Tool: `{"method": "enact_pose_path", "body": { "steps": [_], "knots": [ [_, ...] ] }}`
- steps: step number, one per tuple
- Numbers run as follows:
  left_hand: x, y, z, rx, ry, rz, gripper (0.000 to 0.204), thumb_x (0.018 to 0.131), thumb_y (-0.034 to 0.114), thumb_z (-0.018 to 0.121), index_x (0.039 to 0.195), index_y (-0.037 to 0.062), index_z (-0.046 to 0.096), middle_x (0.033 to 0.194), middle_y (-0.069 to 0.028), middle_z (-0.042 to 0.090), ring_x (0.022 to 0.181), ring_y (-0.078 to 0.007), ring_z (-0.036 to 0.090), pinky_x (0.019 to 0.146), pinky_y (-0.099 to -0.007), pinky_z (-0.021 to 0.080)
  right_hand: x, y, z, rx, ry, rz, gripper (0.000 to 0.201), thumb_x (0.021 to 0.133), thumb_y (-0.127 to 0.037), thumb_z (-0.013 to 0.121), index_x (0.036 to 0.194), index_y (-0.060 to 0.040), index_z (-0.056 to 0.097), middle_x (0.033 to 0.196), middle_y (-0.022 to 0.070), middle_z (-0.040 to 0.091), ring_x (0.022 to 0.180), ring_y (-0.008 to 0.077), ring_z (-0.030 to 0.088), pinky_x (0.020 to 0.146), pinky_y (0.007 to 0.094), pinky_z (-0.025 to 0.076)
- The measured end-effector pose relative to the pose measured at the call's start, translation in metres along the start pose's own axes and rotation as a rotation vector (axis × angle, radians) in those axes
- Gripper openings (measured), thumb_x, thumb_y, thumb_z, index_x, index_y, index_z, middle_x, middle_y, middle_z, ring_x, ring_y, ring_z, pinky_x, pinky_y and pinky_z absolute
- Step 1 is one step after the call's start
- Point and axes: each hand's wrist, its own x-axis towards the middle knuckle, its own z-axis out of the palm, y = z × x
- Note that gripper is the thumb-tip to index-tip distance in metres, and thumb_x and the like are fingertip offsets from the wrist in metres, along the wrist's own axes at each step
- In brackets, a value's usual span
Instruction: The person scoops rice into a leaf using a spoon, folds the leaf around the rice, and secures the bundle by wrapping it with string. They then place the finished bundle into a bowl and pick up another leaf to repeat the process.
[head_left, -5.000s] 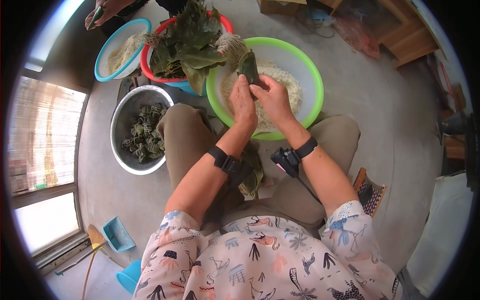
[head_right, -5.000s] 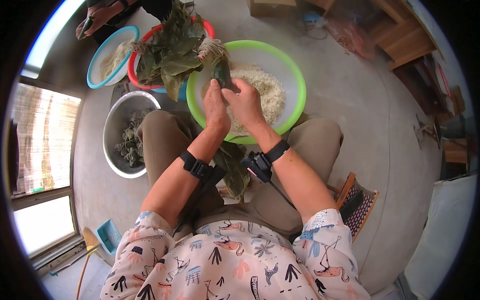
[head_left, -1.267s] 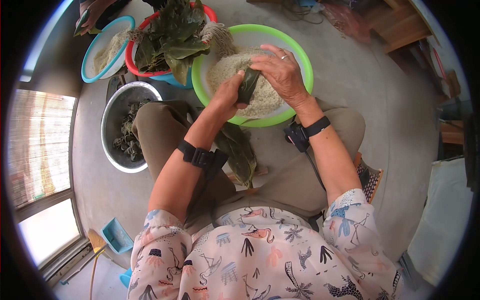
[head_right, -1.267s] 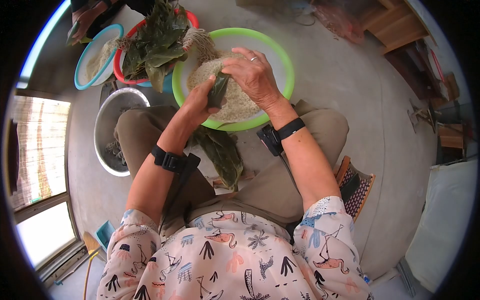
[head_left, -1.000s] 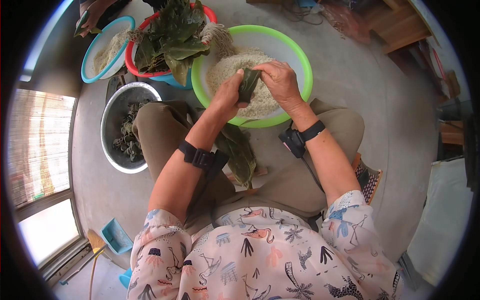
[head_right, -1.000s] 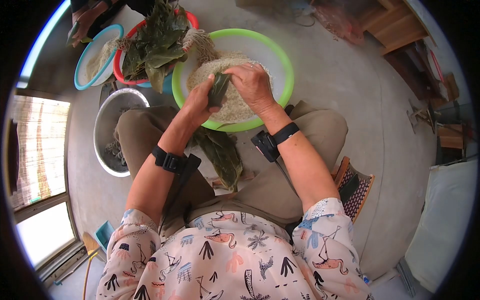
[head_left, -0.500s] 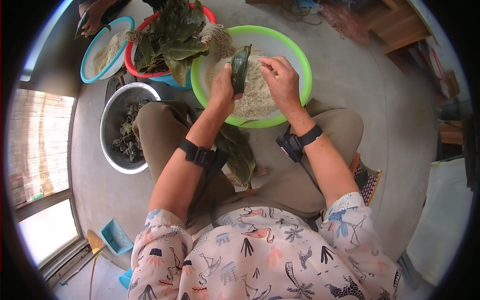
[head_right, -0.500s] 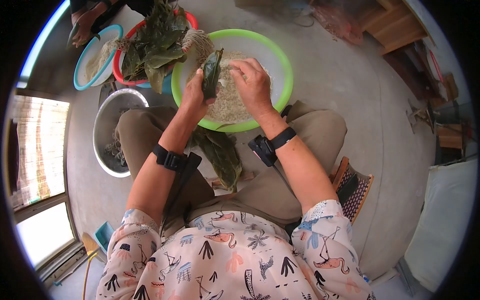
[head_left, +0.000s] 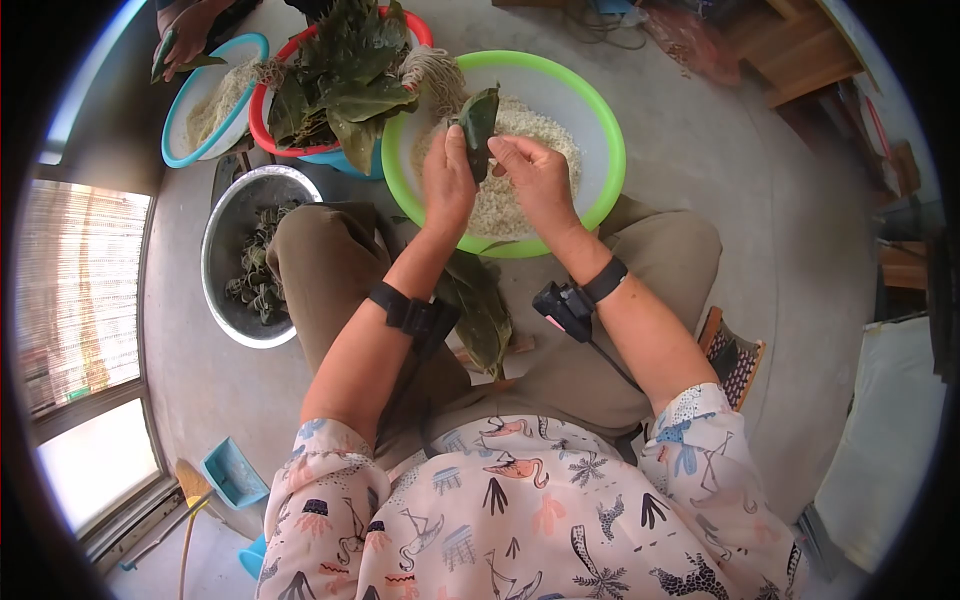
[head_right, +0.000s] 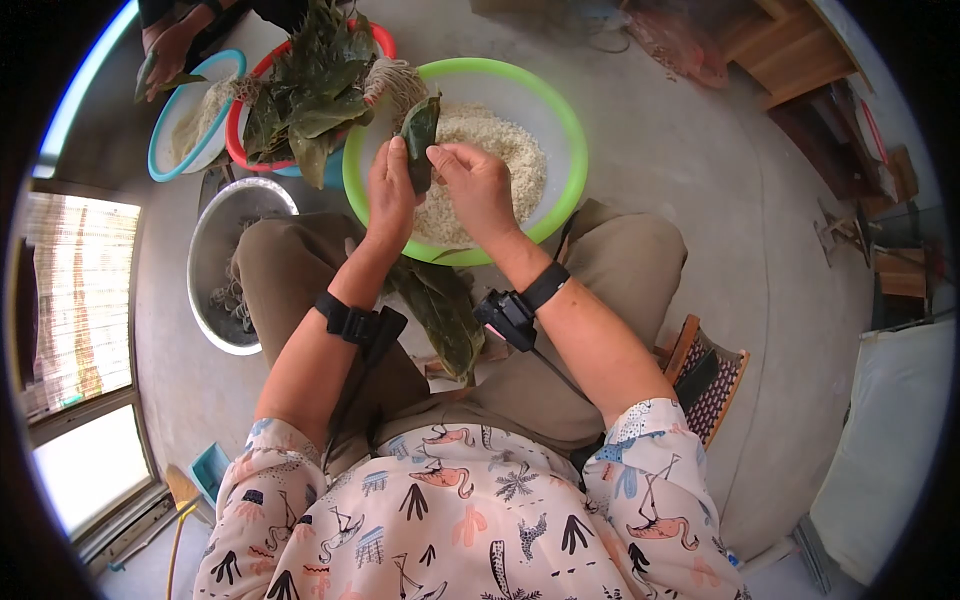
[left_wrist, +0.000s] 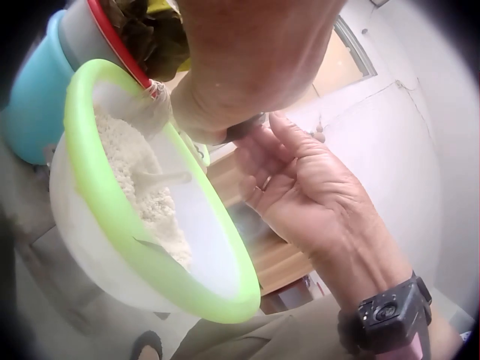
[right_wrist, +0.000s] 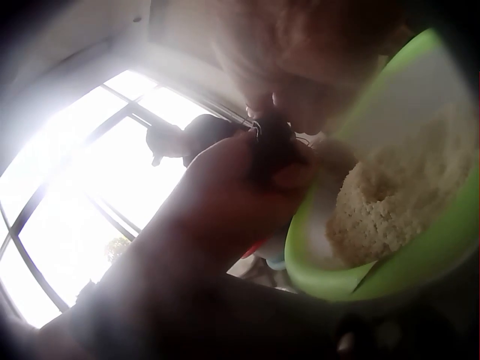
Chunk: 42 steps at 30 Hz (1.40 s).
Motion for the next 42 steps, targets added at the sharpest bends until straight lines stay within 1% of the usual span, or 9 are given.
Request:
{"method": "enact_pose_path", "body": {
  "steps": [7,13,15,18,22,27,33,36,42],
  "knots": [
    [-0.004,0.005,0.013,-0.176,0.137,-0.070,0.034,0.102,0.036,0.038,0.105,0.0041,0.051,0.079,-0.0032,0.053,0.061,-0.0075,0.048,0.042,-0.0231,0.039,0.015,0.006,-0.012,0.464,-0.124,0.295,0.034,0.094,-0.027,0.062,0.119,-0.0036,0.060,0.094,0.0009,0.064,0.077,0.0090,0.058,0.068,0.0221,0.044],
    [-0.006,0.009,0.009,-0.182,0.159,-0.070,0.032,0.102,0.032,0.040,0.112,0.0035,0.048,0.088,-0.0045,0.053,0.066,-0.0089,0.049,0.049,-0.0237,0.042,0.010,0.005,-0.004,0.143,0.050,0.049,0.030,0.090,-0.020,0.066,0.111,0.0003,0.063,0.094,0.0053,0.066,0.072,0.0115,0.062,0.065,0.0258,0.048],
    [-0.001,-0.004,0.009,-0.162,0.189,0.050,0.029,0.102,0.028,0.041,0.111,0.0017,0.049,0.089,-0.0057,0.052,0.074,-0.0118,0.050,0.062,-0.0270,0.045,0.005,0.006,0.005,0.103,0.060,-0.049,0.026,0.086,-0.016,0.069,0.104,0.0024,0.067,0.088,0.0076,0.069,0.073,0.0143,0.066,0.065,0.0274,0.051],
    [0.007,-0.022,0.005,-0.026,0.211,0.153,0.027,0.102,0.035,0.041,0.107,0.0097,0.049,0.083,0.0008,0.050,0.070,-0.0056,0.046,0.048,-0.0238,0.039,0.001,0.006,0.010,-0.127,0.087,-0.172,0.024,0.084,-0.016,0.070,0.098,0.0028,0.069,0.080,0.0098,0.070,0.076,0.0142,0.068,0.066,0.0277,0.052],
    [0.007,-0.024,0.009,0.004,0.255,0.241,0.023,0.103,0.028,0.043,0.103,0.0070,0.051,0.080,0.0012,0.050,0.069,-0.0051,0.045,0.051,-0.0233,0.040,-0.002,0.006,0.015,-0.174,0.109,-0.188,0.023,0.084,-0.015,0.069,0.099,0.0020,0.068,0.072,0.0107,0.068,0.068,0.0122,0.065,0.063,0.0280,0.050],
    [0.001,-0.021,0.014,0.038,0.282,0.285,0.024,0.103,0.026,0.044,0.098,0.0047,0.052,0.077,0.0019,0.047,0.067,-0.0056,0.042,0.057,-0.0229,0.039,-0.002,0.013,0.018,-0.097,0.089,-0.090,0.022,0.085,-0.015,0.066,0.100,0.0021,0.068,0.067,0.0083,0.065,0.059,0.0081,0.052,0.057,0.0278,0.045],
    [-0.005,-0.012,0.012,0.002,0.203,0.188,0.023,0.103,0.025,0.044,0.095,0.0041,0.052,0.078,0.0010,0.047,0.070,-0.0083,0.043,0.062,-0.0254,0.040,-0.001,0.004,0.013,0.069,0.024,0.055,0.024,0.088,-0.019,0.066,0.095,0.0036,0.068,0.068,-0.0003,0.062,0.062,0.0055,0.050,0.058,0.0243,0.042],
    [-0.009,-0.003,0.015,0.108,0.216,0.266,0.021,0.100,0.021,0.047,0.093,0.0026,0.051,0.080,-0.0071,0.048,0.073,-0.0160,0.046,0.067,-0.0324,0.042,0.002,0.004,0.009,0.186,0.011,0.167,0.023,0.089,-0.022,0.066,0.094,0.0007,0.070,0.074,-0.0029,0.062,0.065,0.0046,0.049,0.061,0.0218,0.041],
    [-0.006,-0.012,0.015,0.087,0.137,0.268,0.020,0.100,0.021,0.048,0.094,0.0025,0.052,0.080,-0.0072,0.049,0.074,-0.0160,0.046,0.069,-0.0322,0.041,0.000,-0.008,-0.001,0.270,-0.021,0.267,0.022,0.091,-0.023,0.064,0.097,-0.0027,0.069,0.083,-0.0037,0.063,0.072,0.0048,0.052,0.066,0.0225,0.043]
  ]
}}
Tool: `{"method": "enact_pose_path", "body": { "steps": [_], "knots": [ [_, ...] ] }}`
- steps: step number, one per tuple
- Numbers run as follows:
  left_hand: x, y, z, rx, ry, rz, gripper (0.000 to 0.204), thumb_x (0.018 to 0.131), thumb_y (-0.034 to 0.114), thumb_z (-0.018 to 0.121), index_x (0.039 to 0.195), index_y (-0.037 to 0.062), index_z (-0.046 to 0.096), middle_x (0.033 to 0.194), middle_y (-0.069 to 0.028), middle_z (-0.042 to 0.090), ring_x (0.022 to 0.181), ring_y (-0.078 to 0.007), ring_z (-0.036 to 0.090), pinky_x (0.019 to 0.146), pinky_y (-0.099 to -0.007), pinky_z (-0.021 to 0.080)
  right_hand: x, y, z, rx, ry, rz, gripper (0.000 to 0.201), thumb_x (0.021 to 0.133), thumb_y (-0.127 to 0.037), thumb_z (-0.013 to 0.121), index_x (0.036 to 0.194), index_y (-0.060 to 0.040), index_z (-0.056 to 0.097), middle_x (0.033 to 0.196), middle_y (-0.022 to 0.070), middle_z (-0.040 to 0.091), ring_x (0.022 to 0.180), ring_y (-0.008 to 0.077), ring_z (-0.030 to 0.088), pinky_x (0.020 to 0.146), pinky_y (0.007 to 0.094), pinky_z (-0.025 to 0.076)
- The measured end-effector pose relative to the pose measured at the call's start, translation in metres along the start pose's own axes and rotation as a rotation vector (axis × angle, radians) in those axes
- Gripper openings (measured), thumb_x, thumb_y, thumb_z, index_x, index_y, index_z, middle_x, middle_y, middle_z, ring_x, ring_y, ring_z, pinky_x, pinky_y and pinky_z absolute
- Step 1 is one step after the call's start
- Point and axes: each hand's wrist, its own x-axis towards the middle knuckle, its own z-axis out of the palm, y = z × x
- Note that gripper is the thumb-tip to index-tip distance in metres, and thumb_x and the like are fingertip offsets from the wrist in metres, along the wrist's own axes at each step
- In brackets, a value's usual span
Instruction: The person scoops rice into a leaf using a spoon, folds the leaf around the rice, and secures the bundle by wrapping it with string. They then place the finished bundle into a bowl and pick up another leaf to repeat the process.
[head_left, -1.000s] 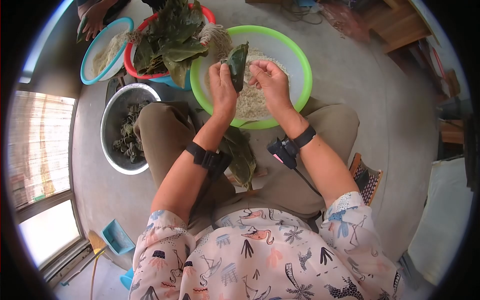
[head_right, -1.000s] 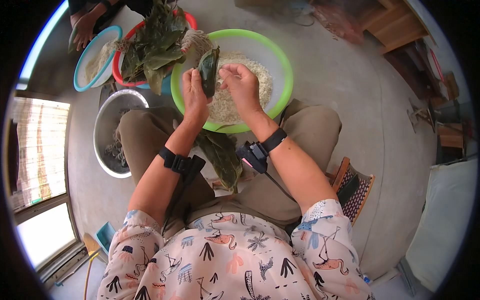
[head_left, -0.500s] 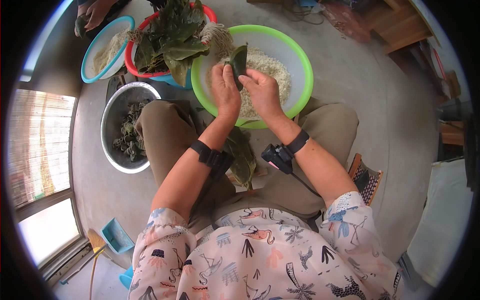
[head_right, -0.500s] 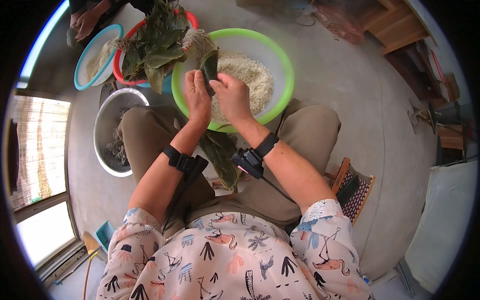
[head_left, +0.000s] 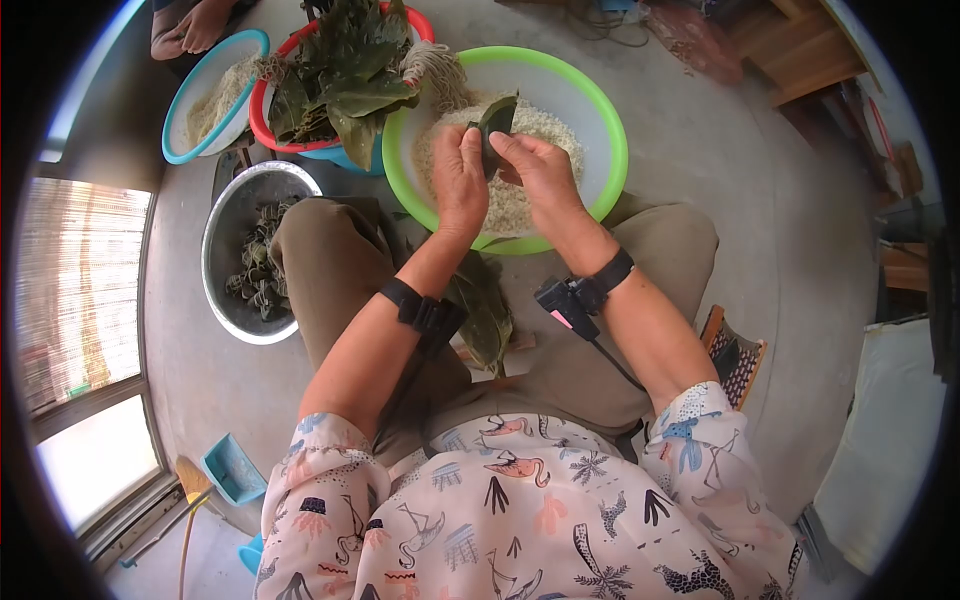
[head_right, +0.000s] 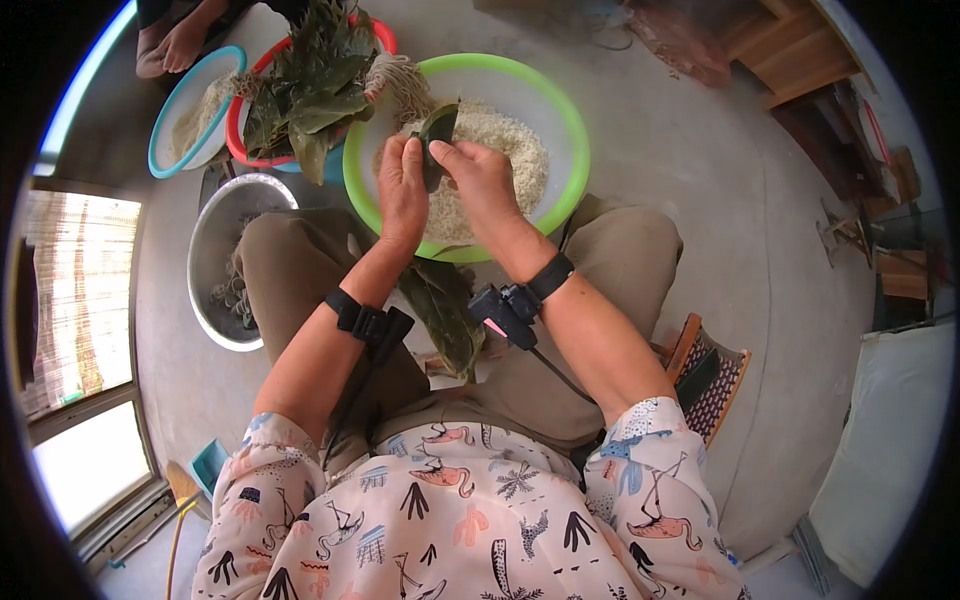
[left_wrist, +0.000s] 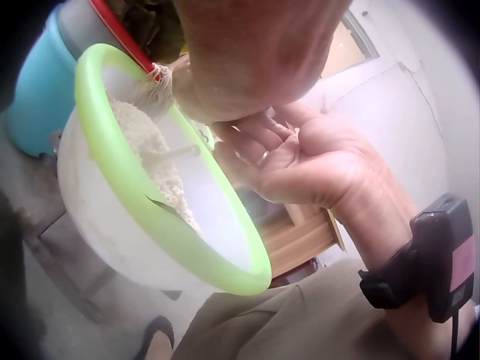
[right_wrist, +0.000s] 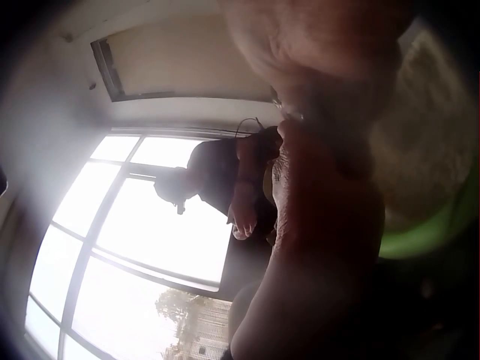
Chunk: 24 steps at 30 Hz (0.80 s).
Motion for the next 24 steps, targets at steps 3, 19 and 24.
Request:
{"method": "enact_pose_path", "body": {
  "steps": [3,19,24],
  "knots": [
    [-0.001,0.003,0.000,0.022,-0.024,-0.014,0.020,0.100,0.021,0.048,0.094,0.0023,0.053,0.079,-0.0077,0.049,0.074,-0.0167,0.046,0.069,-0.0326,0.041,0.002,0.003,-0.004,-0.022,-0.010,-0.010,0.023,0.091,-0.023,0.064,0.101,-0.0027,0.068,0.085,-0.0023,0.064,0.074,0.0051,0.054,0.067,0.0230,0.043],
    [-0.003,-0.002,-0.009,0.094,-0.121,0.000,0.021,0.099,0.021,0.048,0.096,0.0009,0.053,0.086,-0.0152,0.052,0.079,-0.0273,0.050,0.075,-0.0379,0.042,0.010,0.001,-0.016,-0.178,-0.040,0.027,0.024,0.093,-0.031,0.060,0.094,-0.0080,0.066,0.086,-0.0023,0.065,0.078,0.0077,0.059,0.070,0.0261,0.046],
    [-0.004,-0.007,-0.008,0.099,-0.144,-0.004,0.020,0.098,0.020,0.048,0.095,0.0007,0.053,0.089,-0.0167,0.052,0.083,-0.0295,0.051,0.077,-0.0388,0.041,0.017,0.005,-0.023,-0.206,-0.077,0.051,0.019,0.091,-0.032,0.063,0.091,-0.0131,0.065,0.087,-0.0050,0.065,0.081,0.0065,0.059,0.070,0.0254,0.042]
  ]
}}
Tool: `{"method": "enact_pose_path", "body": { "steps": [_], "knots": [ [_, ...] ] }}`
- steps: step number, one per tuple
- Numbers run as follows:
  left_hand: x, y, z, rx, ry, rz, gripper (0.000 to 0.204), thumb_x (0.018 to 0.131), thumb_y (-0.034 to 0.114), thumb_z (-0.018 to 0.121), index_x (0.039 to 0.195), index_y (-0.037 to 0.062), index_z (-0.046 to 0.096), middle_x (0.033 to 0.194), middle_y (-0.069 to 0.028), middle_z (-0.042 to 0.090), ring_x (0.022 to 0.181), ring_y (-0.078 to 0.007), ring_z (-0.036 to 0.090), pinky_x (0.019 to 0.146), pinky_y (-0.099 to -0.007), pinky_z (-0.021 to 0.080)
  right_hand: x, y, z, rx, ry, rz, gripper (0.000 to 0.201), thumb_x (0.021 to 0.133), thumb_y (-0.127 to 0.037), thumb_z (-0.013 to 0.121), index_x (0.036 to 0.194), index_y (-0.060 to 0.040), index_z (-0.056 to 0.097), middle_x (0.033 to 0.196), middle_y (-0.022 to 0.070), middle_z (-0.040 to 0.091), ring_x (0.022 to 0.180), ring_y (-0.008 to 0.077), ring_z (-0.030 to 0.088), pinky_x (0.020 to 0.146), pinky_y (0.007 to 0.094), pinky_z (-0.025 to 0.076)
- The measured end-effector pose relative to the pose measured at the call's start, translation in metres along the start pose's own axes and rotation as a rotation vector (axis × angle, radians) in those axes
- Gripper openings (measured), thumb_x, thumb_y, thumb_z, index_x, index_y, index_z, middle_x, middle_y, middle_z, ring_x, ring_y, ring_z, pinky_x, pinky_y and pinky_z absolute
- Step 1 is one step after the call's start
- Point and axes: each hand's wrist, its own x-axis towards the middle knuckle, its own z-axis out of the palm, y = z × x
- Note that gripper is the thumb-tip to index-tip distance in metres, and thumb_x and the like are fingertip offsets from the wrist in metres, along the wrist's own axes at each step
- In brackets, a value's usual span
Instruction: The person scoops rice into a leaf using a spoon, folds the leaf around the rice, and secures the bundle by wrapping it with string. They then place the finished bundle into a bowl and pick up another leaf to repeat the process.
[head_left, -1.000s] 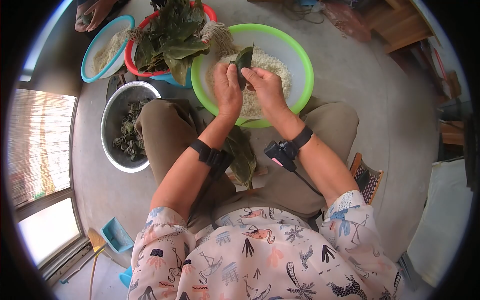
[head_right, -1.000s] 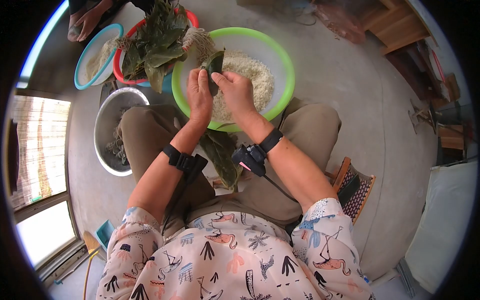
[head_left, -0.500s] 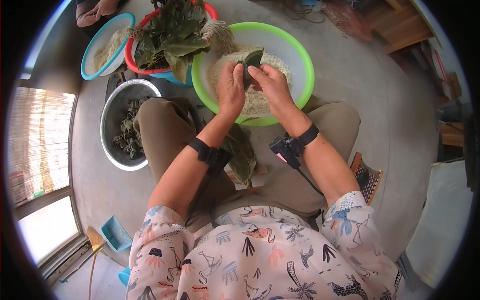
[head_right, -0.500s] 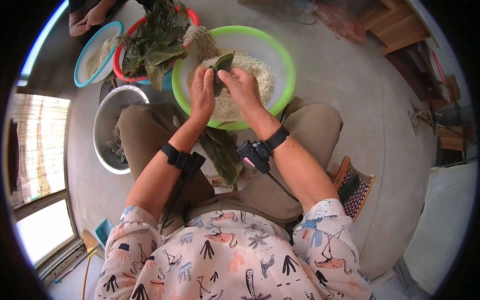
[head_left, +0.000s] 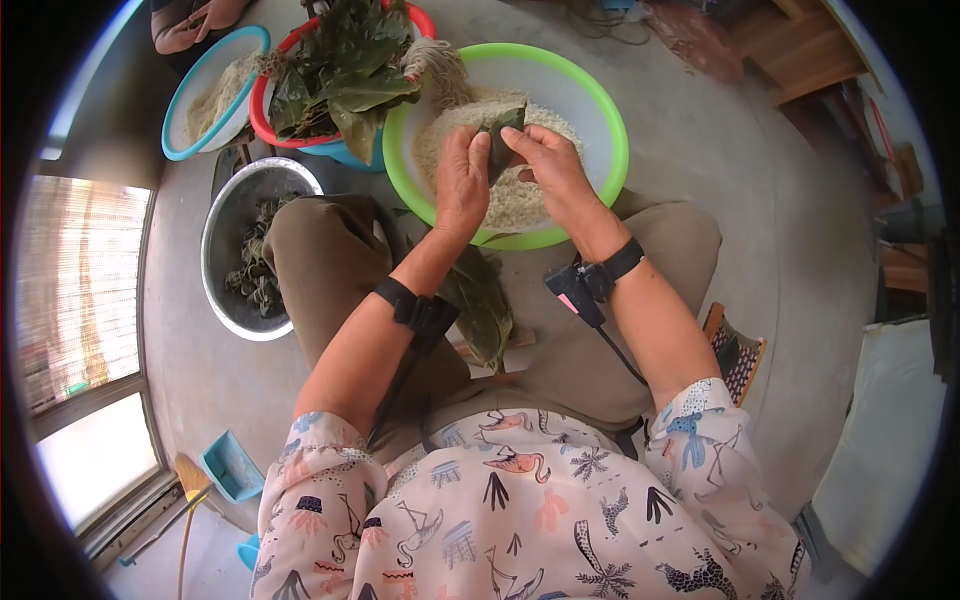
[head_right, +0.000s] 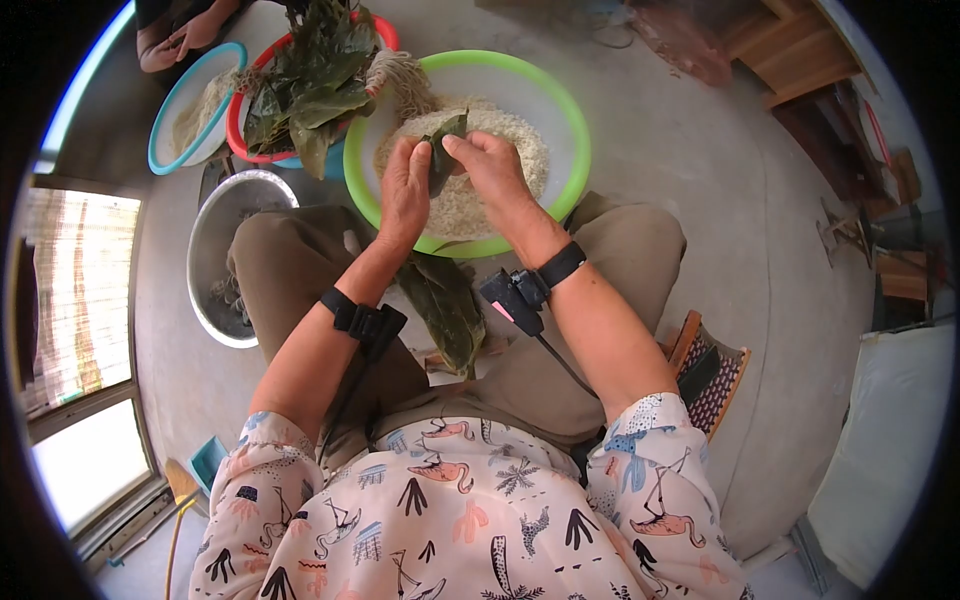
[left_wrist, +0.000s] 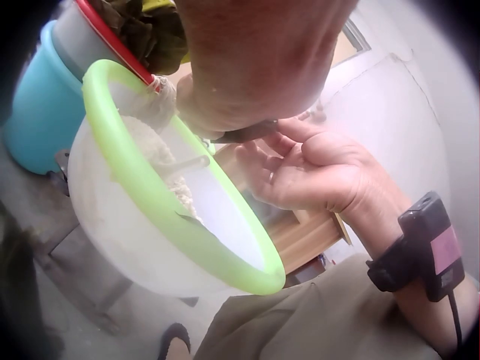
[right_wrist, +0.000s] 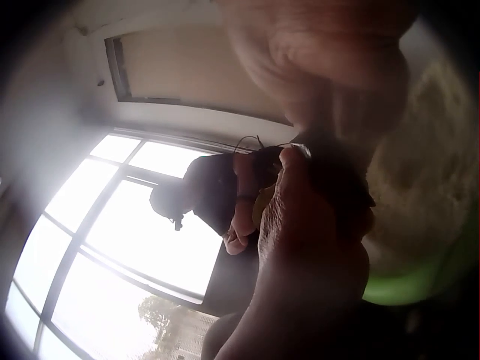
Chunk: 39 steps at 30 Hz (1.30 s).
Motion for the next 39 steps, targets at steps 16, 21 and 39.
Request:
{"method": "enact_pose_path", "body": {
  "steps": [16,21,39],
  "knots": [
    [0.000,0.007,-0.002,-0.056,-0.033,-0.025,0.026,0.101,0.026,0.045,0.096,0.0019,0.052,0.079,-0.0127,0.051,0.075,-0.0210,0.049,0.072,-0.0359,0.042,-0.009,-0.004,0.006,0.119,0.043,-0.029,0.021,0.091,-0.030,0.063,0.090,-0.0097,0.068,0.083,-0.0041,0.063,0.076,0.0048,0.054,0.065,0.0231,0.038],
    [0.000,0.010,-0.003,-0.034,-0.027,-0.019,0.026,0.101,0.027,0.045,0.097,0.0022,0.052,0.080,-0.0144,0.053,0.075,-0.0220,0.050,0.072,-0.0369,0.043,-0.007,-0.005,0.005,0.096,0.044,-0.018,0.020,0.090,-0.030,0.063,0.091,-0.0100,0.069,0.083,-0.0043,0.064,0.077,0.0048,0.054,0.066,0.0244,0.039],
    [0.000,0.010,-0.004,0.002,-0.090,-0.035,0.031,0.102,0.027,0.043,0.095,-0.0014,0.052,0.083,-0.0197,0.052,0.075,-0.0300,0.051,0.072,-0.0410,0.041,-0.004,-0.001,-0.002,0.061,-0.022,-0.020,0.017,0.092,-0.032,0.063,0.091,-0.0150,0.066,0.087,-0.0085,0.063,0.082,0.0029,0.054,0.070,0.0240,0.037]
  ]
}}
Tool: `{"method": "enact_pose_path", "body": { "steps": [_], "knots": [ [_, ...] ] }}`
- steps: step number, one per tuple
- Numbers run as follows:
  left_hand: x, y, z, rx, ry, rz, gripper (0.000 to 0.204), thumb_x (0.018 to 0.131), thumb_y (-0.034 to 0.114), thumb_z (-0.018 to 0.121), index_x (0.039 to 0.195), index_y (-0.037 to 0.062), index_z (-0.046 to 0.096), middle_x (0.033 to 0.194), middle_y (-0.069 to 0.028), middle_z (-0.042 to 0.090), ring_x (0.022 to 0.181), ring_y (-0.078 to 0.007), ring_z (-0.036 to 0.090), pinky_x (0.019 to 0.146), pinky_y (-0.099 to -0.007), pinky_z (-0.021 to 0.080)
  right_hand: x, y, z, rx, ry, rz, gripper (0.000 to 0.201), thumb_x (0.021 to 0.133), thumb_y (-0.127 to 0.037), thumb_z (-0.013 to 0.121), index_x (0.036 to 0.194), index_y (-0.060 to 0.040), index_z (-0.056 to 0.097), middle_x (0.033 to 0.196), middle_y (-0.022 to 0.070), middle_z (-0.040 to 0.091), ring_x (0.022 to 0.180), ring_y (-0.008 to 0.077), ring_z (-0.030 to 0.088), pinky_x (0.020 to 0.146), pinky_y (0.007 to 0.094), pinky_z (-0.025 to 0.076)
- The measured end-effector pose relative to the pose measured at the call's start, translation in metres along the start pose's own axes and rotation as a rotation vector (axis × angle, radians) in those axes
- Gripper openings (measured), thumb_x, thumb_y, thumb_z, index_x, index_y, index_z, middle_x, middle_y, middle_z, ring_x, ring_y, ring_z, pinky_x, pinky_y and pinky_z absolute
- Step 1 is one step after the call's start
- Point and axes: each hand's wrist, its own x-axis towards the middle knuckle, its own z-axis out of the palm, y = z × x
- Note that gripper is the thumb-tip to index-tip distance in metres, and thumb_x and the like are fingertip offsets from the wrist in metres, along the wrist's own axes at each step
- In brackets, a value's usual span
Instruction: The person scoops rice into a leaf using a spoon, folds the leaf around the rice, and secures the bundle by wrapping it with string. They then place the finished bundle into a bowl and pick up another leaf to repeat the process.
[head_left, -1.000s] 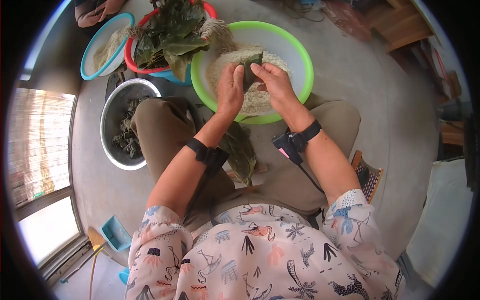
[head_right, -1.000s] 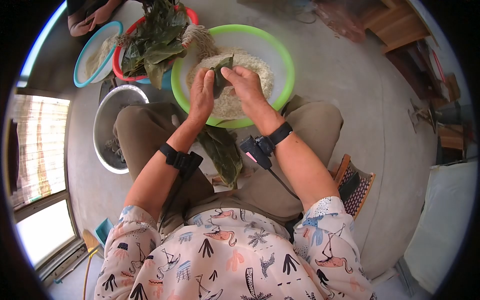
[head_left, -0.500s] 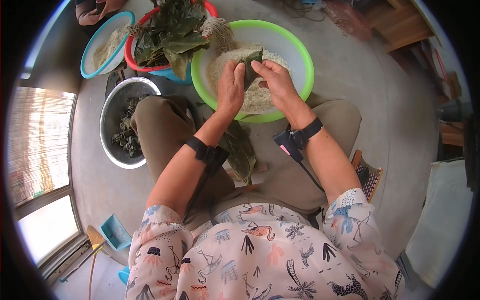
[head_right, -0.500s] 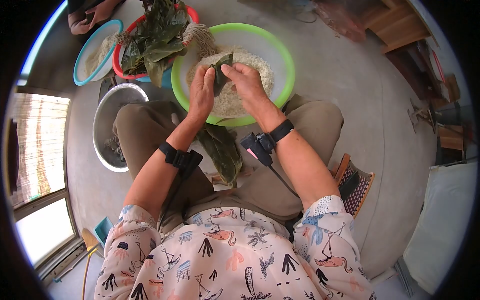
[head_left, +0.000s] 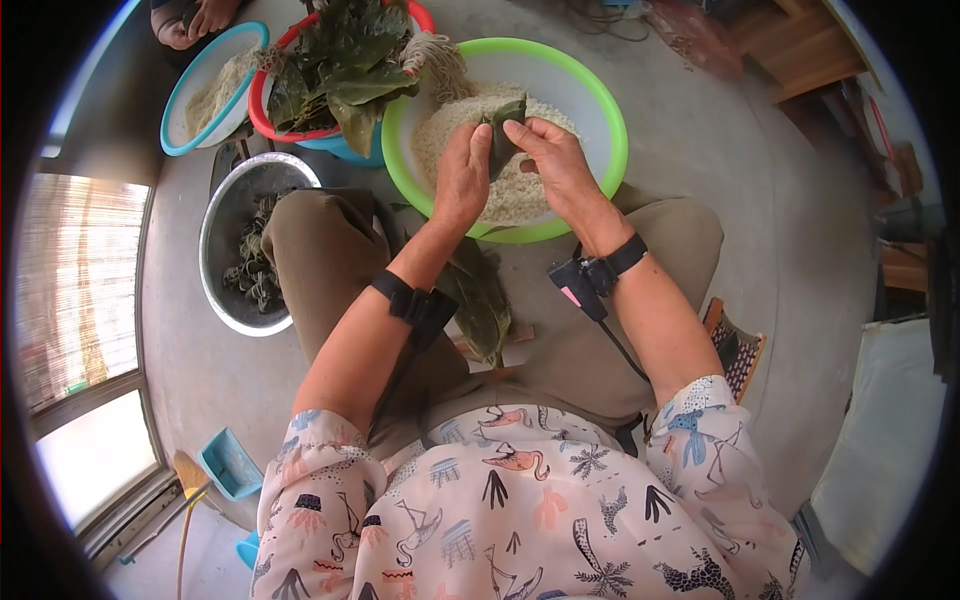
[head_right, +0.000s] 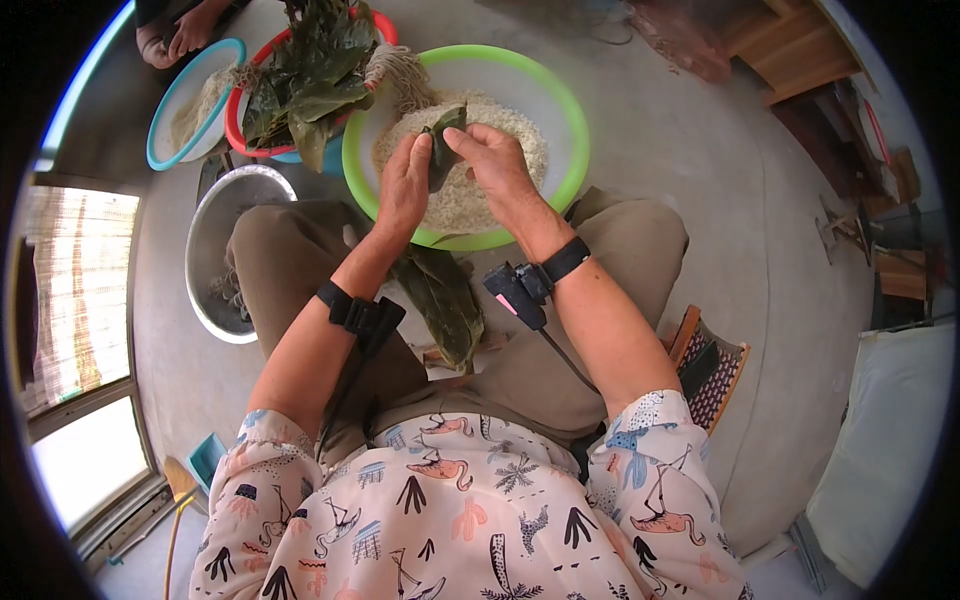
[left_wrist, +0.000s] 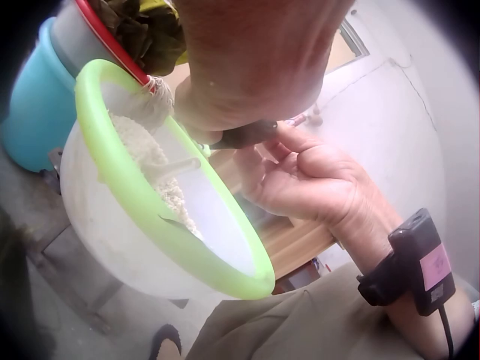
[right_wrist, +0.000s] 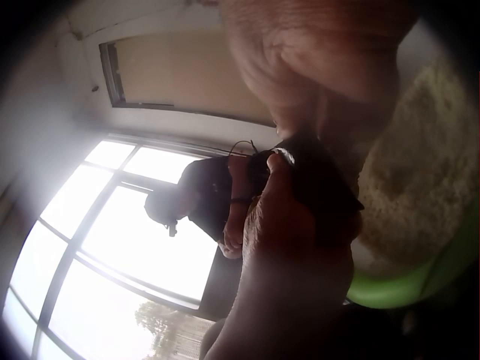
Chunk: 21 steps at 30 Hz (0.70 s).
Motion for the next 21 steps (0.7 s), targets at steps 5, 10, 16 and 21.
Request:
{"method": "enact_pose_path", "body": {
  "steps": [5,10,16,21],
  "knots": [
    [0.000,-0.002,0.002,0.016,0.031,0.015,0.031,0.102,0.028,0.042,0.094,0.0004,0.053,0.079,-0.0117,0.051,0.073,-0.0212,0.047,0.067,-0.0358,0.041,0.000,0.000,0.001,-0.010,-0.002,-0.004,0.018,0.092,-0.033,0.064,0.091,-0.0146,0.066,0.087,-0.0082,0.063,0.082,0.0031,0.054,0.070,0.0242,0.037],
    [0.002,-0.008,0.003,0.018,0.047,0.052,0.031,0.103,0.029,0.042,0.095,0.0022,0.054,0.076,-0.0027,0.051,0.070,-0.0111,0.045,0.062,-0.0289,0.040,0.000,-0.001,0.002,-0.028,0.005,-0.001,0.021,0.091,-0.034,0.063,0.094,-0.0137,0.066,0.087,-0.0070,0.063,0.082,0.0042,0.054,0.071,0.0244,0.038],
    [0.002,-0.001,0.005,-0.286,0.020,-0.100,0.031,0.103,0.029,0.041,0.093,0.0026,0.053,0.077,-0.0030,0.050,0.072,-0.0112,0.046,0.065,-0.0289,0.040,-0.003,-0.016,-0.003,0.092,0.050,0.034,0.025,0.093,-0.032,0.062,0.101,-0.0084,0.064,0.092,-0.0027,0.064,0.084,0.0065,0.057,0.075,0.0260,0.043],
    [0.000,0.015,-0.006,-0.415,-0.083,-0.538,0.036,0.100,0.042,0.041,0.109,0.0105,0.055,0.084,0.0013,0.053,0.072,-0.0093,0.048,0.061,-0.0252,0.040,0.003,-0.025,-0.011,-0.800,0.297,-0.915,0.020,0.080,-0.003,0.064,0.100,-0.0082,0.066,0.105,0.0055,0.067,0.102,0.0238,0.061,0.086,0.0365,0.048]
  ]
}}
